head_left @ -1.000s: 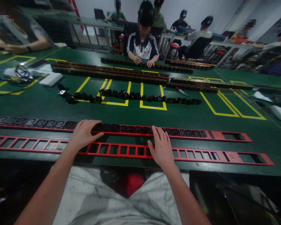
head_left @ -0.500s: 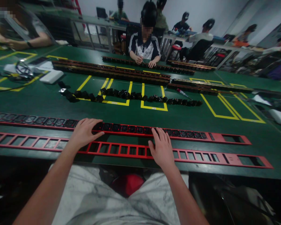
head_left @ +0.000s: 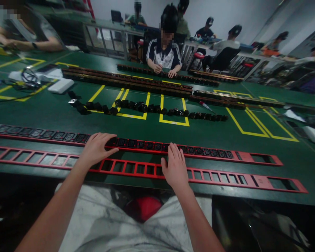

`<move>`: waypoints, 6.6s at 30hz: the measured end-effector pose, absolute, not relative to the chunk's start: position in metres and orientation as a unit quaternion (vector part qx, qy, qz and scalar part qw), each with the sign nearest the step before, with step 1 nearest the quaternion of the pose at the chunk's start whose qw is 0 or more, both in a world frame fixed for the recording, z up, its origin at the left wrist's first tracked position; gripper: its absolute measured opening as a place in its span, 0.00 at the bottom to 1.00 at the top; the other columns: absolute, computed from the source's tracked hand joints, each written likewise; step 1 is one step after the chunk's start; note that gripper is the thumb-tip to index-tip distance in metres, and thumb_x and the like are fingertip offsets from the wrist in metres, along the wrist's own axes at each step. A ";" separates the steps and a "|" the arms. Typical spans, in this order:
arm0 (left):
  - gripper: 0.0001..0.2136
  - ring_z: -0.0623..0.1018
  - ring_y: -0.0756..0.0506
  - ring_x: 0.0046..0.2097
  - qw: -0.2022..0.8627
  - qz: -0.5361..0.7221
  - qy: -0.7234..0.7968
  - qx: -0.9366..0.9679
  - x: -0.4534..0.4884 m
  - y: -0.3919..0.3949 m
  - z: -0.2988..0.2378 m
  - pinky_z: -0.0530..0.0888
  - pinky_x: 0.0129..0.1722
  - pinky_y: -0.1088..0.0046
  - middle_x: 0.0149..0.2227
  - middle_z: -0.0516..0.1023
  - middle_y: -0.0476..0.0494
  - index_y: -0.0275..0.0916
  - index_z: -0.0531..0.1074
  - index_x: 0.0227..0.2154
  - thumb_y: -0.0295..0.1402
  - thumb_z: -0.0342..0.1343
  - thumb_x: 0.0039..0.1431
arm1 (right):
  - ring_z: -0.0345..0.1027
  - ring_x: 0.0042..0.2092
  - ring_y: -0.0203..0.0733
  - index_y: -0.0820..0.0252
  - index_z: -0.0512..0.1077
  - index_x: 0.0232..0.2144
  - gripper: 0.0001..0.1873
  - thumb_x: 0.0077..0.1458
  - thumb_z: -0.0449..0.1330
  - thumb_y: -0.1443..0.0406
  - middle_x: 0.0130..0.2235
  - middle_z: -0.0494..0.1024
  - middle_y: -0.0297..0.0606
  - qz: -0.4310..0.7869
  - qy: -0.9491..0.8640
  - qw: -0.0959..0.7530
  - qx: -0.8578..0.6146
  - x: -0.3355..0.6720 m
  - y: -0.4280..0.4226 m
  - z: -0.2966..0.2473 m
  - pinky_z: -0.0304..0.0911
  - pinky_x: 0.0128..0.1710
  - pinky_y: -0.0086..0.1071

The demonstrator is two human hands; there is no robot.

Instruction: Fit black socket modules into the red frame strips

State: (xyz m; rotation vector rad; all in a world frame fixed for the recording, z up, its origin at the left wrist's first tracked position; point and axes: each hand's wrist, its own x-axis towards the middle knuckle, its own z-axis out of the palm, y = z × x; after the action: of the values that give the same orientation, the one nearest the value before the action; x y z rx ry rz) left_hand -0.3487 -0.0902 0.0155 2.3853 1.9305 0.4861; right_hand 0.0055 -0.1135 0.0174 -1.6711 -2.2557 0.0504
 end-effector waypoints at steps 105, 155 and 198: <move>0.28 0.74 0.34 0.57 0.027 0.163 0.620 0.767 -0.348 -0.092 0.017 0.61 0.64 0.51 0.55 0.78 0.37 0.40 0.71 0.57 0.54 0.52 0.62 | 0.48 0.71 0.52 0.61 0.57 0.69 0.32 0.67 0.54 0.59 0.70 0.61 0.45 0.038 -0.820 0.143 -0.552 -0.021 -0.115 0.030 0.43 0.71 0.52; 0.19 0.76 0.36 0.54 0.032 0.185 0.623 0.759 -0.354 -0.087 0.013 0.67 0.57 0.55 0.51 0.80 0.38 0.40 0.75 0.50 0.44 0.47 0.66 | 0.47 0.72 0.54 0.73 0.59 0.68 0.33 0.66 0.52 0.61 0.71 0.58 0.52 0.060 -0.805 0.154 -0.570 -0.050 -0.116 0.028 0.40 0.72 0.52; 0.20 0.77 0.35 0.53 0.049 0.185 0.637 0.747 -0.346 -0.090 0.022 0.66 0.59 0.53 0.48 0.81 0.39 0.41 0.75 0.49 0.44 0.44 0.66 | 0.49 0.71 0.49 0.64 0.53 0.71 0.34 0.68 0.51 0.59 0.69 0.61 0.46 0.061 -0.836 0.146 -0.525 -0.053 -0.116 0.033 0.40 0.72 0.49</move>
State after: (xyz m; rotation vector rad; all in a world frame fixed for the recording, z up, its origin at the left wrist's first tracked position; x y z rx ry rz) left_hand -0.3459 -0.0897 0.0220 2.2751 1.9419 0.5647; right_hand -0.0533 -0.1156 0.0327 -1.5115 -2.4086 0.1759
